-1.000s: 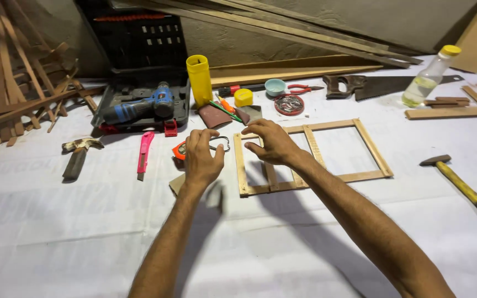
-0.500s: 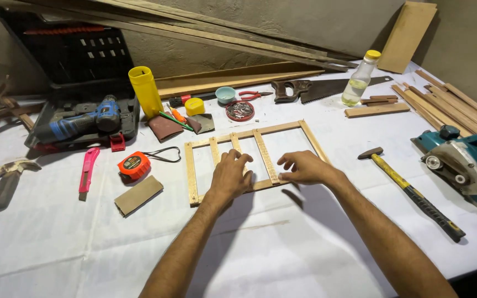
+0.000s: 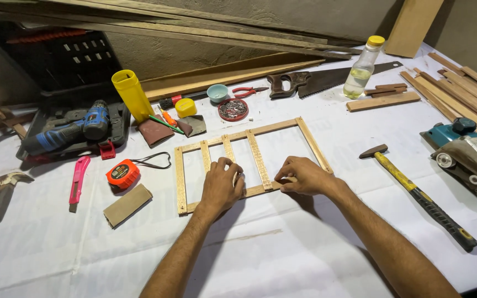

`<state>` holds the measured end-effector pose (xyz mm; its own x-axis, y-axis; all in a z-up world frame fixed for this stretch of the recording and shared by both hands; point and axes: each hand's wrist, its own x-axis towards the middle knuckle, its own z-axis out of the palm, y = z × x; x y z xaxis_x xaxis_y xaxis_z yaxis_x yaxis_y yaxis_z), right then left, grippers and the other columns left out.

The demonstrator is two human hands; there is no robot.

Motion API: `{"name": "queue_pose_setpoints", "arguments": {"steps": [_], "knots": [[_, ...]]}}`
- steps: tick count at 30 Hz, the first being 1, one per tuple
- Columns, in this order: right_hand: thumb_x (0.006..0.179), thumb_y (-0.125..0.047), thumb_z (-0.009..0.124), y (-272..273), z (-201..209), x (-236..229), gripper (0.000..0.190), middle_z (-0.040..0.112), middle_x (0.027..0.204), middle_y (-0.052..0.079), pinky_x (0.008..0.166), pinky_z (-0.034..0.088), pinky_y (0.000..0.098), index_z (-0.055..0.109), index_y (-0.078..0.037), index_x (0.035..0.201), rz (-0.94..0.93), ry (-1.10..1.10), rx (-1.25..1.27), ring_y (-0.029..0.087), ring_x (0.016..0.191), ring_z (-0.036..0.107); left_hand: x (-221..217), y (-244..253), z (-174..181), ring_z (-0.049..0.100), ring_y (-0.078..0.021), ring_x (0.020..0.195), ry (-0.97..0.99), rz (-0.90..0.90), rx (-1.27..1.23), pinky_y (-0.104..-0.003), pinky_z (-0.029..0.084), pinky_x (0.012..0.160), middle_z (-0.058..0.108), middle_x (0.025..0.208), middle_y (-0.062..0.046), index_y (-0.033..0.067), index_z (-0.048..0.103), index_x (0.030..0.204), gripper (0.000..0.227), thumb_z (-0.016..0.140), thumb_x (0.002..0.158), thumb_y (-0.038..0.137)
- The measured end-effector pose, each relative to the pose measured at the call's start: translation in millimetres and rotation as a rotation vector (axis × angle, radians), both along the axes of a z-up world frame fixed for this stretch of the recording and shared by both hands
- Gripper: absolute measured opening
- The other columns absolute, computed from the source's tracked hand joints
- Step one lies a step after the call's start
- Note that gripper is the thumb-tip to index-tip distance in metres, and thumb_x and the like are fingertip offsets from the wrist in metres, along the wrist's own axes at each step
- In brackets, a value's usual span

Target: The person assembles a small wooden frame with slats on a work table. They position wooden strips across the frame, measure the frame with a tape measure, take nails from a dish, and hammer nails into the joints to secure the slats.

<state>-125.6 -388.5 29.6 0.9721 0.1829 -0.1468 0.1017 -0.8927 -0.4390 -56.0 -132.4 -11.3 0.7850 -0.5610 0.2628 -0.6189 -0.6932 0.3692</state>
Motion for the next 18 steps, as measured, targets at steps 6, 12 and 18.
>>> {"name": "queue_pose_setpoints", "arguments": {"steps": [6, 12, 18], "knots": [[0.082, -0.03, 0.083, 6.5, 9.2, -5.4, 0.034, 0.067, 0.109, 0.002, 0.09, 0.058, 0.0331, 0.077, -0.018, 0.113, 0.002, 0.08, -0.056, 0.017, 0.101, 0.067, -4.3, 3.2, 0.1, 0.055, -0.0295, 0.106, 0.0, -0.014, -0.008, -0.045, 0.05, 0.091, 0.055, 0.122, -0.016, 0.0059, 0.071, 0.108, 0.025, 0.067, 0.092, 0.024], [0.079, -0.032, 0.085, 2.1, 15.6, 2.2, 0.031, 0.068, 0.107, 0.0, 0.088, 0.058, 0.033, 0.079, -0.019, 0.107, 0.042, 0.098, -0.047, 0.016, 0.098, 0.068, -7.3, 2.2, 13.0, 0.055, -0.03, 0.103, 0.017, -0.001, -0.045, -0.046, 0.049, 0.088, 0.056, 0.118, -0.016, 0.006, 0.071, 0.104, 0.022, 0.068, 0.091, 0.023], [0.078, -0.035, 0.086, 0.1, 25.3, 19.7, 0.032, 0.066, 0.108, -0.001, 0.085, 0.059, 0.0327, 0.076, -0.018, 0.103, 0.113, 0.227, -0.108, 0.015, 0.097, 0.068, 9.4, -4.1, 23.3, 0.057, -0.0314, 0.105, 0.11, -0.002, -0.017, -0.046, 0.051, 0.09, 0.058, 0.115, -0.014, 0.0075, 0.073, 0.103, 0.024, 0.072, 0.082, 0.02]]}}
